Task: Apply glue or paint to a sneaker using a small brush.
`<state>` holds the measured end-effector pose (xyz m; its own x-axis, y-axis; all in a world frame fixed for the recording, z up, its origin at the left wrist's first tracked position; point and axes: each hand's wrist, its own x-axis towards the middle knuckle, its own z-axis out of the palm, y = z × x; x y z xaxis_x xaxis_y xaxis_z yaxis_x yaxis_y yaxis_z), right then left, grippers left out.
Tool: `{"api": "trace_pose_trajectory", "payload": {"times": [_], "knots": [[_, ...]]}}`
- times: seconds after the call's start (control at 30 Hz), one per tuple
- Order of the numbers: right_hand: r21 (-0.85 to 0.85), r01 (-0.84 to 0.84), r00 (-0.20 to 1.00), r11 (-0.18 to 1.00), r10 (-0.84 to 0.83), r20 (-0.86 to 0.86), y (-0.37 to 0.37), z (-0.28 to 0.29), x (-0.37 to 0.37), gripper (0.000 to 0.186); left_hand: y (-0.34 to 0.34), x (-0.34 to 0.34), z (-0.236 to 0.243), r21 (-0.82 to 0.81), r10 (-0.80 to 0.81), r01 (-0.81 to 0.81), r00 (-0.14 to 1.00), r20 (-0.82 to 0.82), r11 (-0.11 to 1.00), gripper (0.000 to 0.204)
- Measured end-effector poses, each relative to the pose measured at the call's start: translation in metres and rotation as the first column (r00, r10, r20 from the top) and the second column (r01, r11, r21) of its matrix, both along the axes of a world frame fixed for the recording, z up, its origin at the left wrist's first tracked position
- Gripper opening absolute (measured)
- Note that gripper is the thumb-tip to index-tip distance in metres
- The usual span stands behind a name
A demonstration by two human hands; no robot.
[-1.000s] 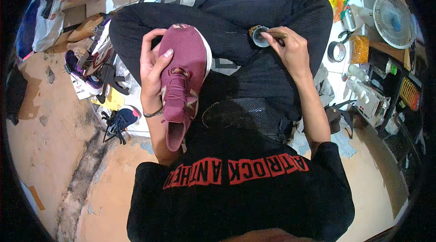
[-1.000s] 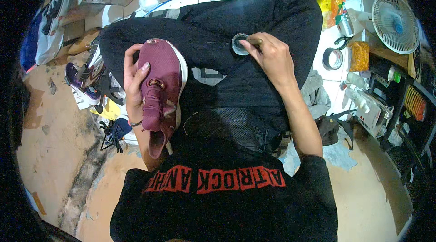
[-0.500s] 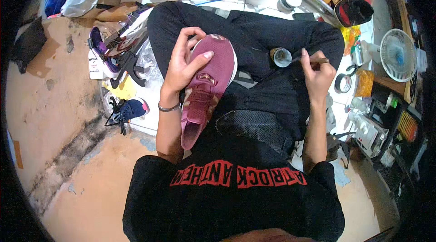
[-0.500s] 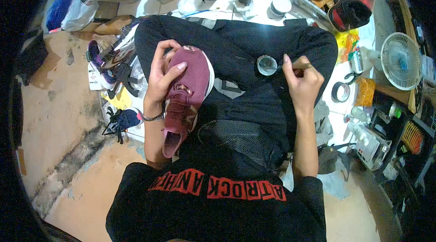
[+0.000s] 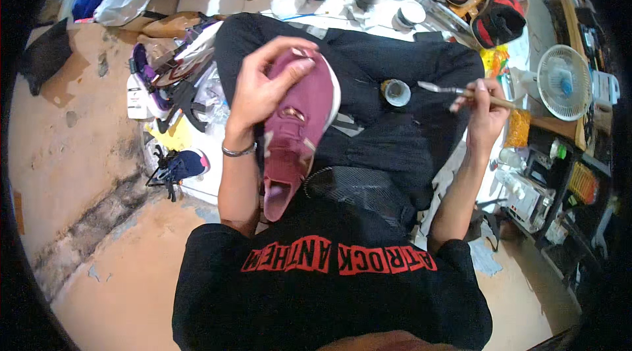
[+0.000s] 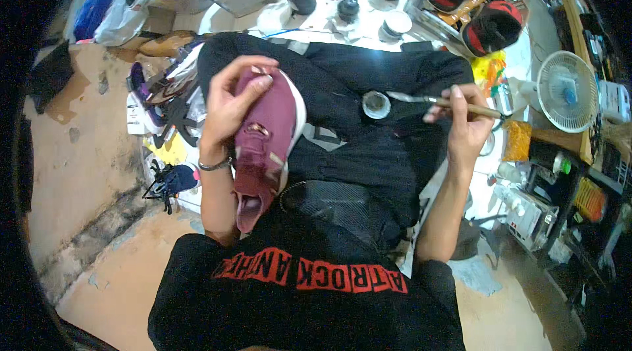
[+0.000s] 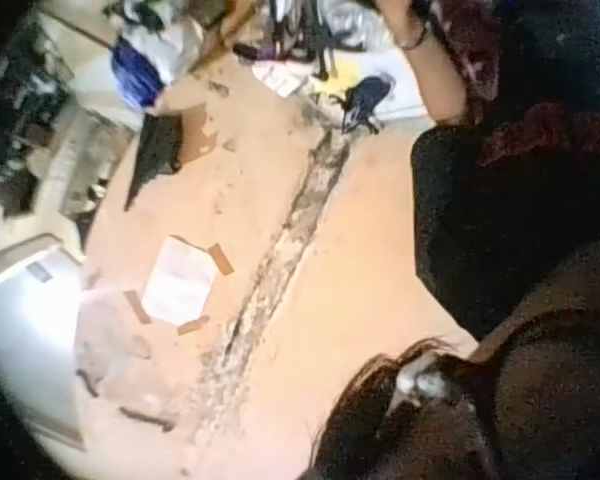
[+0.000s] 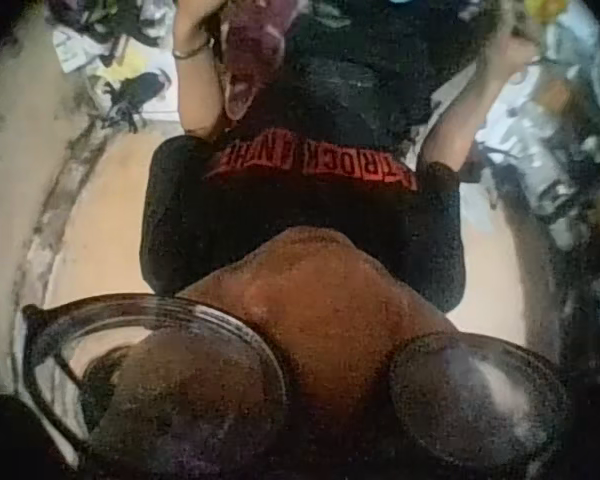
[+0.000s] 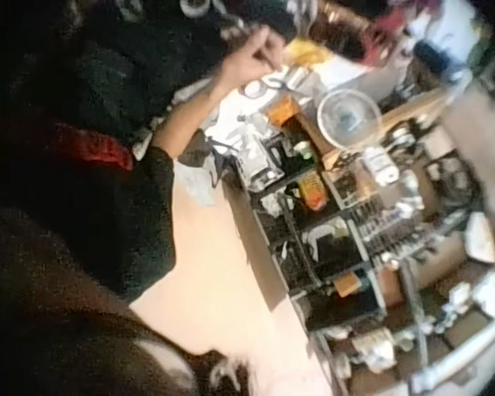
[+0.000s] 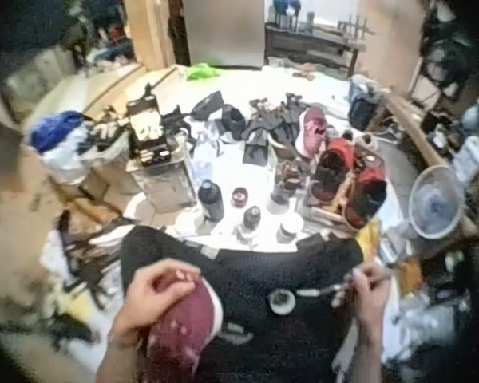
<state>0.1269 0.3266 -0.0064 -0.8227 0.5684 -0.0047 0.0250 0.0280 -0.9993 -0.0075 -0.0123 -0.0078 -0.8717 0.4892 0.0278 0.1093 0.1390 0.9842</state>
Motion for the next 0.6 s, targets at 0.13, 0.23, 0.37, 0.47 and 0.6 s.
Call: {"api": "trace_pose_trajectory", "payload": {"times": [0.13, 0.23, 0.37, 0.47, 0.6], "knots": [[-0.015, -0.173, 0.936, 0.985, 0.159, -0.315, -0.014, 0.019, 0.002, 0.025, 0.006, -0.012, -0.016, 0.090, 0.166, -0.170, 0.985, 0.047, 0.981, 0.022], [0.006, -0.238, 0.890, 0.971, 0.221, -0.400, -0.030, 0.026, -0.007, 0.030, 0.009, -0.022, -0.028, 0.133, 0.305, -0.324, 0.942, 0.140, 0.937, 0.024], [-0.067, -0.339, 0.848, 0.939, 0.274, -0.453, -0.045, 0.030, -0.026, 0.025, 0.015, -0.030, -0.042, 0.162, 0.336, -0.356, 0.932, 0.136, 0.921, 0.024], [-0.077, -0.421, 0.824, 0.904, 0.345, -0.449, -0.058, 0.027, -0.048, 0.026, 0.019, -0.030, -0.048, 0.158, 0.328, -0.350, 0.933, 0.150, 0.923, 0.026], [-0.171, -0.396, 0.860, 0.902, 0.299, -0.415, -0.086, 0.008, -0.096, 0.018, 0.020, -0.034, -0.053, 0.147, 0.290, -0.304, 0.950, 0.113, 0.941, 0.026]]}}
